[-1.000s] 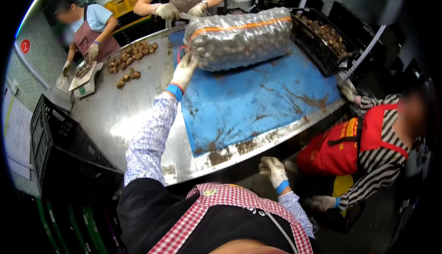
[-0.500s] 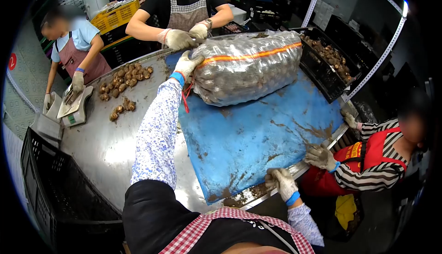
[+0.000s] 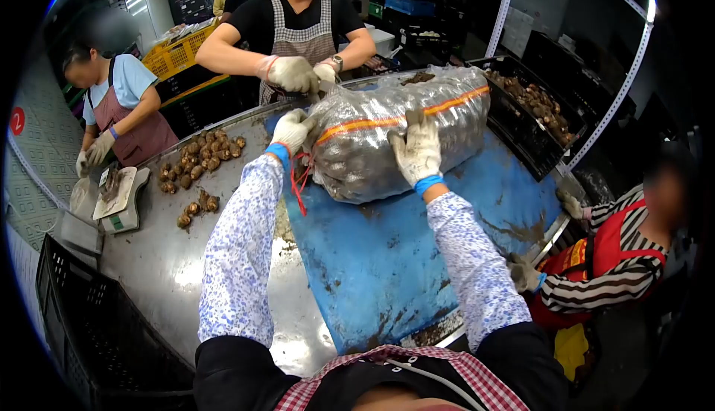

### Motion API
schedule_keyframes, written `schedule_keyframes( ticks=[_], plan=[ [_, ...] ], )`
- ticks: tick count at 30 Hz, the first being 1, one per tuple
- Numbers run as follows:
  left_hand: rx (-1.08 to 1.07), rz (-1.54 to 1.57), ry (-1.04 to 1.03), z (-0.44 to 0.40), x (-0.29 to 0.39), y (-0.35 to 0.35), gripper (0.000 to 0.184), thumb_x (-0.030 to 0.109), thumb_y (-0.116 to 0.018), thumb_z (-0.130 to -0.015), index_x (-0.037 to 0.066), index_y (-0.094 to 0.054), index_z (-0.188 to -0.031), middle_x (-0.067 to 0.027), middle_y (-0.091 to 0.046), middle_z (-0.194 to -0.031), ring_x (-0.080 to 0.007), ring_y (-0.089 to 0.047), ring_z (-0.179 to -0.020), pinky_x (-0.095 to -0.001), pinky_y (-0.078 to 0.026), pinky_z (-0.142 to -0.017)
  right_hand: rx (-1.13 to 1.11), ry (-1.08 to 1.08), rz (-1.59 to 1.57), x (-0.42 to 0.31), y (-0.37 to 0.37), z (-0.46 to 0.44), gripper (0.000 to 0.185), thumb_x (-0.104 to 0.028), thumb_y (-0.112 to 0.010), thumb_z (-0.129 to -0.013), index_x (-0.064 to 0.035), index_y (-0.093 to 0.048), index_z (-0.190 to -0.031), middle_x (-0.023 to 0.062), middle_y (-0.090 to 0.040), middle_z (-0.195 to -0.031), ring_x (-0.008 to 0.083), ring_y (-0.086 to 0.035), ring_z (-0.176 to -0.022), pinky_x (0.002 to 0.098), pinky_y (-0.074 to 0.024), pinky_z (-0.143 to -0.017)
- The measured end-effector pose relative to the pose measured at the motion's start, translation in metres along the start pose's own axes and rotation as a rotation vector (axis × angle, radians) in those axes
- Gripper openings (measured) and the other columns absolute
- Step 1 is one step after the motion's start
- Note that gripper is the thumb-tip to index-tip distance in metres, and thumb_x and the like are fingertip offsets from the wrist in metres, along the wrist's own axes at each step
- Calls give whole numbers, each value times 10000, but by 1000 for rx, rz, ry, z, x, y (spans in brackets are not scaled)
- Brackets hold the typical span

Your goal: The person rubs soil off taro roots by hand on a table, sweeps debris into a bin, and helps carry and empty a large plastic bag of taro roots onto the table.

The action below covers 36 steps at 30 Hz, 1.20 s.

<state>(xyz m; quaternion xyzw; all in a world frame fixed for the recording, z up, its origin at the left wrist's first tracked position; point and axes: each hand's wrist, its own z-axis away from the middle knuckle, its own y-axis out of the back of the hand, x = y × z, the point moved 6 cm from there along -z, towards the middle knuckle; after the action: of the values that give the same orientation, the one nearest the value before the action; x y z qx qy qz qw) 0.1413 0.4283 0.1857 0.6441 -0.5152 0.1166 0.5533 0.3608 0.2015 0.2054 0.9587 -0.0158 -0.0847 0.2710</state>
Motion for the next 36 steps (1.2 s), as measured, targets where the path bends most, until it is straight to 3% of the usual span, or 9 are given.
schedule_keyframes(
  ticks=[2,9,14,17,21,22,29,33,36],
  plan=[
    [-93,443,148,7,-2,-4,217,242,-652,-880,28,-628,-858,-13,-588,-758,-118,-535,-676,-260,-436,-619,-52,-30,47,2,-14,9,686,-355,-645,-815,11,-402,-1341,231,-409,-1364,428,-323,-1304,548,-217,-1108],
    [-217,1060,365,-6,2,5,211,291,-619,-914,81,-617,-935,4,-589,-790,-104,-511,-644,-248,-394,-559,-89,13,-77,13,-17,9,755,-345,-680,-784,8,-367,-1374,242,-383,-1390,435,-304,-1324,547,-198,-1120],
    [-313,159,274,-5,54,2,524,534,-571,-891,23,-643,-980,-7,-601,-766,-96,-482,-636,-272,-390,-574,-199,27,-94,21,-17,7,815,-376,-687,-781,-4,-328,-1411,233,-363,-1416,418,-284,-1351,537,-192,-1131],
    [-452,52,323,-6,64,-9,436,418,-685,-860,-2,-664,-976,-12,-631,-794,-94,-533,-709,-256,-432,-642,-166,69,-155,24,-17,11,890,-407,-700,-767,-12,-275,-1442,226,-326,-1451,414,-244,-1380,538,-166,-1143],
    [-468,63,243,-6,69,-16,400,352,-697,-869,-14,-673,-1028,-21,-664,-873,-80,-566,-763,-242,-468,-695,-165,78,-177,30,-22,14,936,-413,-711,-757,-30,-231,-1463,221,-291,-1476,416,-235,-1387,549,-159,-1143],
    [-485,80,294,-3,71,-16,344,251,-676,-896,-19,-646,-1107,-23,-662,-949,-93,-577,-869,-250,-465,-804,-146,90,-192,31,-24,15,943,-412,-713,-755,-35,-223,-1467,219,-284,-1481,419,-239,-1384,552,-160,-1142],
    [-312,406,163,6,90,-11,200,196,-658,-892,2,-670,-937,19,-617,-793,-94,-517,-731,-261,-430,-694,-180,84,-210,31,-22,13,954,-435,-701,-760,-40,-209,-1475,230,-273,-1488,426,-233,-1387,552,-158,-1144],
    [-290,609,398,-5,68,-21,200,140,-585,-925,-14,-629,-1045,-18,-617,-924,-97,-556,-854,-243,-451,-812,-104,78,-257,32,-15,12,864,-369,-739,-742,-26,-316,-1413,209,-345,-1442,432,-282,-1354,544,-196,-1131],
    [-463,720,355,-3,116,-41,376,261,-578,-953,-16,-577,-1208,-67,-629,-1090,-108,-589,-935,-255,-472,-865,-163,81,-241,32,-14,3,805,-420,-714,-746,-6,-401,-1361,222,-384,-1408,428,-315,-1336,534,-203,-1132]
  ],
)
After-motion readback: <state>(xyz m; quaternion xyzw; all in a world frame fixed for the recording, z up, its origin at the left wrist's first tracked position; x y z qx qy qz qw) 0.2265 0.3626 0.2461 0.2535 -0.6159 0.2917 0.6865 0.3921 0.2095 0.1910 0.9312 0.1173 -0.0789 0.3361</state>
